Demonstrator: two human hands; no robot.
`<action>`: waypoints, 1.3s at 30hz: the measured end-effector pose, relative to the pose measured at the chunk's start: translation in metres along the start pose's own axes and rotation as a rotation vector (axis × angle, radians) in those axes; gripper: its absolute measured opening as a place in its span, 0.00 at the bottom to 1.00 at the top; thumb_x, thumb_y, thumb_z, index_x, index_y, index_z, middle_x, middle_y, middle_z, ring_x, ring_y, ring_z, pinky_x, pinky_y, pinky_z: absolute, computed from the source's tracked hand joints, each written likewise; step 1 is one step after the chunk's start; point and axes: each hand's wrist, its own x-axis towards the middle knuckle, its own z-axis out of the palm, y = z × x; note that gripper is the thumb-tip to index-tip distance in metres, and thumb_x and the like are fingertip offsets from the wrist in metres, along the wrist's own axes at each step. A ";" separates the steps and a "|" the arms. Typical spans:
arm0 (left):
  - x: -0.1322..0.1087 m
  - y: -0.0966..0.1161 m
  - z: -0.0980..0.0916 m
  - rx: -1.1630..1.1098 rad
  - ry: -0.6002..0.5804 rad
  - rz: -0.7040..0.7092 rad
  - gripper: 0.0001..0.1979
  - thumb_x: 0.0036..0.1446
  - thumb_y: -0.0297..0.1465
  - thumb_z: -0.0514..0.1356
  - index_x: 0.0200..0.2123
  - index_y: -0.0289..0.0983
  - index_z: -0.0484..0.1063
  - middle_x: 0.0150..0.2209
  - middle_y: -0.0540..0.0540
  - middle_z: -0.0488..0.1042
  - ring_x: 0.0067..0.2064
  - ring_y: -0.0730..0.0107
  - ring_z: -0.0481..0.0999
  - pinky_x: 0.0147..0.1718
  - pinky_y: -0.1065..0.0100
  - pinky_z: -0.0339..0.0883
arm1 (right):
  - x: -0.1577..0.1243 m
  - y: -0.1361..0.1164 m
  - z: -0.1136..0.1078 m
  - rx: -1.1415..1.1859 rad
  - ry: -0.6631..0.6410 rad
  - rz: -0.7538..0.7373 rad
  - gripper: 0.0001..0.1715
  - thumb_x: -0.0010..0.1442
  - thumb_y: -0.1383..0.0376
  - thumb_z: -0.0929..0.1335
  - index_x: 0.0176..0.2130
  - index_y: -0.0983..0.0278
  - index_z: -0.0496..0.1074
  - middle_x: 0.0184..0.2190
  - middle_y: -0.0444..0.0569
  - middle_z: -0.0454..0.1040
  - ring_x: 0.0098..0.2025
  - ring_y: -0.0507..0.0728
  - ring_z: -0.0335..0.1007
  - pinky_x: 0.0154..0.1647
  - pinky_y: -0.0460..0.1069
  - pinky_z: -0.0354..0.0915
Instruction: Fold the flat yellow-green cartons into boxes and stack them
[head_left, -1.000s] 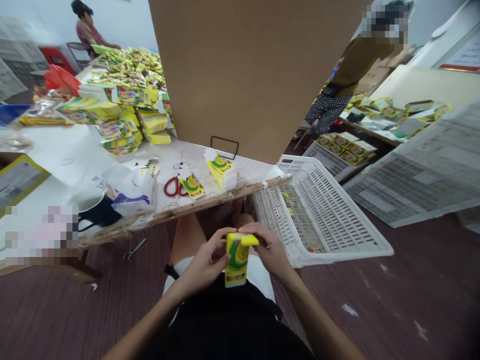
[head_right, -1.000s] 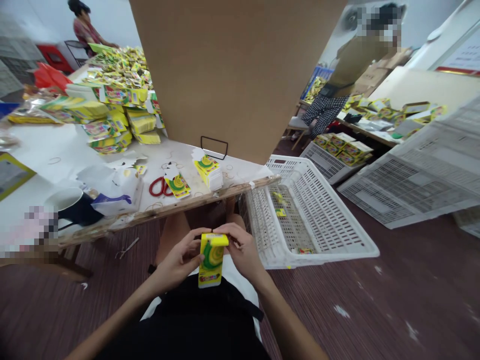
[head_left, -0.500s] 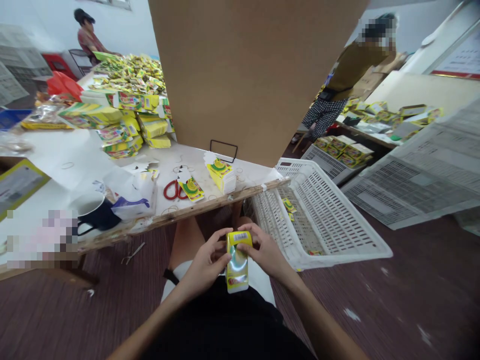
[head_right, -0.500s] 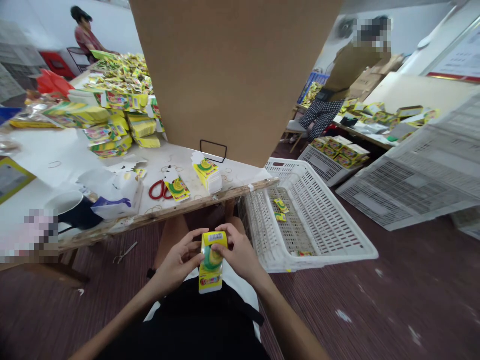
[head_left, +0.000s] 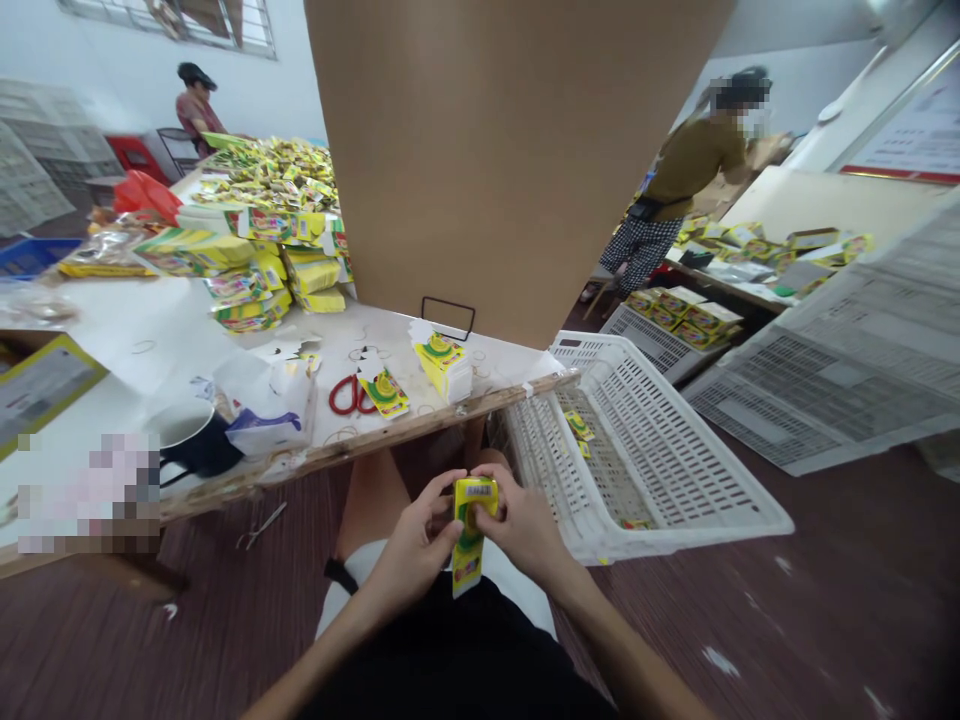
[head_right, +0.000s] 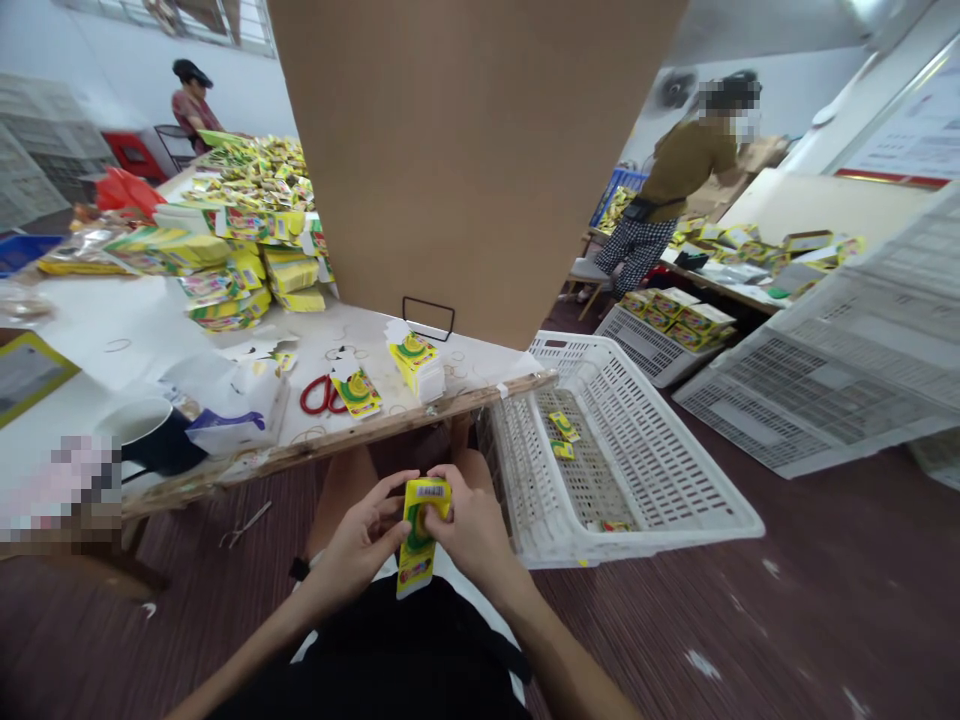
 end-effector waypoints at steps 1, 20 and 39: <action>0.000 0.001 -0.001 -0.006 0.002 -0.004 0.26 0.56 0.29 0.58 0.57 0.35 0.56 0.48 0.38 0.75 0.46 0.62 0.76 0.46 0.62 0.68 | 0.001 0.001 -0.001 0.025 -0.011 -0.007 0.21 0.52 0.68 0.67 0.48 0.61 0.68 0.19 0.38 0.69 0.20 0.50 0.64 0.23 0.44 0.55; 0.033 0.015 -0.005 0.447 0.235 0.146 0.13 0.61 0.35 0.52 0.43 0.38 0.73 0.43 0.44 0.78 0.45 0.61 0.77 0.45 0.65 0.70 | -0.006 0.018 -0.032 0.250 0.416 -0.145 0.13 0.60 0.57 0.66 0.35 0.63 0.75 0.34 0.52 0.75 0.36 0.58 0.71 0.38 0.53 0.67; 0.054 0.020 -0.057 0.565 0.450 0.061 0.10 0.53 0.26 0.56 0.40 0.34 0.71 0.36 0.45 0.77 0.38 0.64 0.76 0.38 0.67 0.69 | 0.003 0.006 -0.011 -0.066 0.397 -0.387 0.20 0.62 0.64 0.63 0.55 0.61 0.66 0.54 0.55 0.69 0.54 0.63 0.64 0.53 0.59 0.62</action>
